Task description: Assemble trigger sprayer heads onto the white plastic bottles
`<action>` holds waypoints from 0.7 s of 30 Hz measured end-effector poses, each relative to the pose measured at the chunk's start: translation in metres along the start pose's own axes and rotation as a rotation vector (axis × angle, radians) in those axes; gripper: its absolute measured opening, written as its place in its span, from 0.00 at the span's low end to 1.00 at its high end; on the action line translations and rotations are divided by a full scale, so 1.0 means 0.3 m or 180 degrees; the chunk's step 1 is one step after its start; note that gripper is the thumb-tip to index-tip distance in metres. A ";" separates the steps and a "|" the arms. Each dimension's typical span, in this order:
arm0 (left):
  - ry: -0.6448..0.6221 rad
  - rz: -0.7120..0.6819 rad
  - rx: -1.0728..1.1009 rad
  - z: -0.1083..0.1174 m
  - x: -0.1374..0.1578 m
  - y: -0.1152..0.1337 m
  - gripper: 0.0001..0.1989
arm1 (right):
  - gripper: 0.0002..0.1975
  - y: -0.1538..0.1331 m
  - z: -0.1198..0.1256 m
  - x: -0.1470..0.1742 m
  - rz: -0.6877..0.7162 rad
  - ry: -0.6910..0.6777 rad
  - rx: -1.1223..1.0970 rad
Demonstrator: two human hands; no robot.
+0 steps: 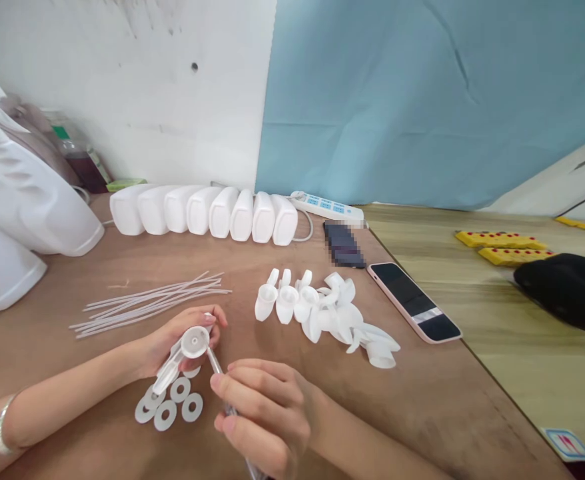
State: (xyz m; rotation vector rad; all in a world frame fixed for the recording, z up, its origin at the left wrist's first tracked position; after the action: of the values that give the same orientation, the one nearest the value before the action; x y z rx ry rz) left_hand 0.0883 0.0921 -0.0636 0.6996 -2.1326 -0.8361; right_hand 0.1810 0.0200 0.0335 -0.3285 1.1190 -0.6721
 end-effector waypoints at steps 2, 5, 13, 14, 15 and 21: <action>0.0170 -0.0095 -0.0026 0.012 0.000 0.007 0.08 | 0.04 -0.036 -0.010 -0.033 0.0354 -0.0043 0.0075; 0.0409 -0.0147 -0.0033 0.029 0.001 0.009 0.09 | 0.03 -0.068 -0.006 -0.066 0.0570 0.0106 0.0337; 0.0648 -0.0321 -0.0196 0.035 0.004 0.018 0.12 | 0.11 -0.056 0.023 -0.110 -0.0252 0.0340 -0.0074; 0.0625 -0.0319 -0.0193 0.033 0.003 0.016 0.13 | 0.11 -0.032 0.033 -0.114 -0.0482 0.0410 -0.0118; 0.0600 -0.0316 -0.0182 0.032 0.002 0.015 0.12 | 0.11 -0.005 0.045 -0.116 -0.0705 0.0501 -0.0194; 0.0510 -0.0230 -0.0070 0.036 -0.007 0.006 0.12 | 0.10 0.009 0.023 -0.111 -0.0563 0.0207 -0.0369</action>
State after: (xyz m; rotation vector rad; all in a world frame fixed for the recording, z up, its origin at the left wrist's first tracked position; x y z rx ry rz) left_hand 0.0805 0.0984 -0.0688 0.8090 -1.9624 -0.8126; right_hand 0.1793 0.0428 0.0587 -0.5121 1.2026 -0.7798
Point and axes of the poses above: each hand's wrist, its own x-axis away from the middle knuckle, its own z-axis out of the back of the hand, y = z × x, the point moved 10 cm from there along -x, towards the middle knuckle, and after that the axes turned 7 degrees about y, right-handed, at the moved point
